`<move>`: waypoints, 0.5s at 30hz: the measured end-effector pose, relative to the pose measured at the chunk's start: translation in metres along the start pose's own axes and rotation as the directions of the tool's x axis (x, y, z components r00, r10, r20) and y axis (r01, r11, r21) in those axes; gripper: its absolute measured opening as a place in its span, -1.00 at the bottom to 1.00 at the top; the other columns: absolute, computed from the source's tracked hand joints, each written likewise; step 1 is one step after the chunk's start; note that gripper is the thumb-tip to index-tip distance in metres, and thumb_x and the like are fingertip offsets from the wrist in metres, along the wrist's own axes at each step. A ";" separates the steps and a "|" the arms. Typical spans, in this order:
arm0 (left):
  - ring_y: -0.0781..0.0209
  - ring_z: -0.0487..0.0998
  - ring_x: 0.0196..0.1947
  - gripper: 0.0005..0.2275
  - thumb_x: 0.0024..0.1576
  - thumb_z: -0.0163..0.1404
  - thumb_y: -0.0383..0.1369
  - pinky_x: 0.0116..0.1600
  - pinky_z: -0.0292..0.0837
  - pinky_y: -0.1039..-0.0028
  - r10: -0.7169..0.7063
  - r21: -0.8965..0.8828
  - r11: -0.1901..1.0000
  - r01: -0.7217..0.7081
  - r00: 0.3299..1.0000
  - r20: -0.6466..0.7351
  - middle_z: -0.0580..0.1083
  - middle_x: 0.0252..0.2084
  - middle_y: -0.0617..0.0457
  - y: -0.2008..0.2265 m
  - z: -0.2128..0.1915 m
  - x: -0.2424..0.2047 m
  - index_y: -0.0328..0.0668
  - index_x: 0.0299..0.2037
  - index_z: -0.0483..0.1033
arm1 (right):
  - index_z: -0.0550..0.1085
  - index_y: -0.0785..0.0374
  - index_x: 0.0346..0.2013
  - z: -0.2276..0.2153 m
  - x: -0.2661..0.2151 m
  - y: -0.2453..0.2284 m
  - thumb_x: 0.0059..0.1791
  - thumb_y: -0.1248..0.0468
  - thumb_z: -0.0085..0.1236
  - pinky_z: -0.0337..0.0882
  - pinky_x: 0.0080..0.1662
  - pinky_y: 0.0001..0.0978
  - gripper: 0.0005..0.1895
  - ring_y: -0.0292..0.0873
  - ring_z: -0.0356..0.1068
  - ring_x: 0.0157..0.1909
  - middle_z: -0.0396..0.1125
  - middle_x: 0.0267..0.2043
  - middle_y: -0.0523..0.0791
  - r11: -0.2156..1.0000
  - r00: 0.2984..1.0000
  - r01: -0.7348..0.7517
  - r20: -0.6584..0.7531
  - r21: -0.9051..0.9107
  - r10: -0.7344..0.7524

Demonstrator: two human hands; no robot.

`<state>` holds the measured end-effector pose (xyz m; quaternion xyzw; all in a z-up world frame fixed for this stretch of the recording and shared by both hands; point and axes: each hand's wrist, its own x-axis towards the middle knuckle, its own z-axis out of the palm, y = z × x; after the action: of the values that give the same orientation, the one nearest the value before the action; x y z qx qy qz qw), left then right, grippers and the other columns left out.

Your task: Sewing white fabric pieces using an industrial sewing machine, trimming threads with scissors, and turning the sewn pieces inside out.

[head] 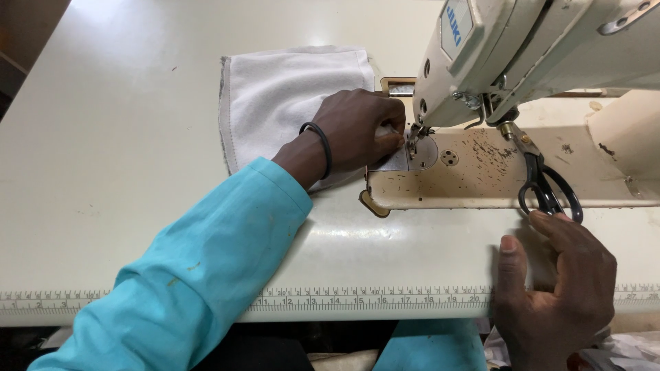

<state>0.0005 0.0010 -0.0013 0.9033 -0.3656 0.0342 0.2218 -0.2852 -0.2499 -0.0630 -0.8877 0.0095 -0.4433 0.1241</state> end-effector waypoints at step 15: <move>-0.15 0.74 -0.08 -0.91 0.26 0.23 -0.10 -0.15 0.48 -0.09 0.030 -0.009 0.999 -0.031 0.998 -0.048 0.80 -0.06 0.16 -0.005 0.005 0.001 0.31 -0.13 0.76 | 0.75 0.60 0.46 -0.005 0.003 -0.001 0.47 0.39 0.53 0.57 0.62 0.29 -0.68 0.42 0.63 0.55 0.69 0.46 0.28 0.999 1.000 -0.007 0.001 0.050 0.007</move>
<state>0.0042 0.0016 -0.0077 0.8955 -0.3740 0.0574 0.2344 -0.2877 -0.2505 -0.0576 -0.8845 0.0017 -0.4425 0.1478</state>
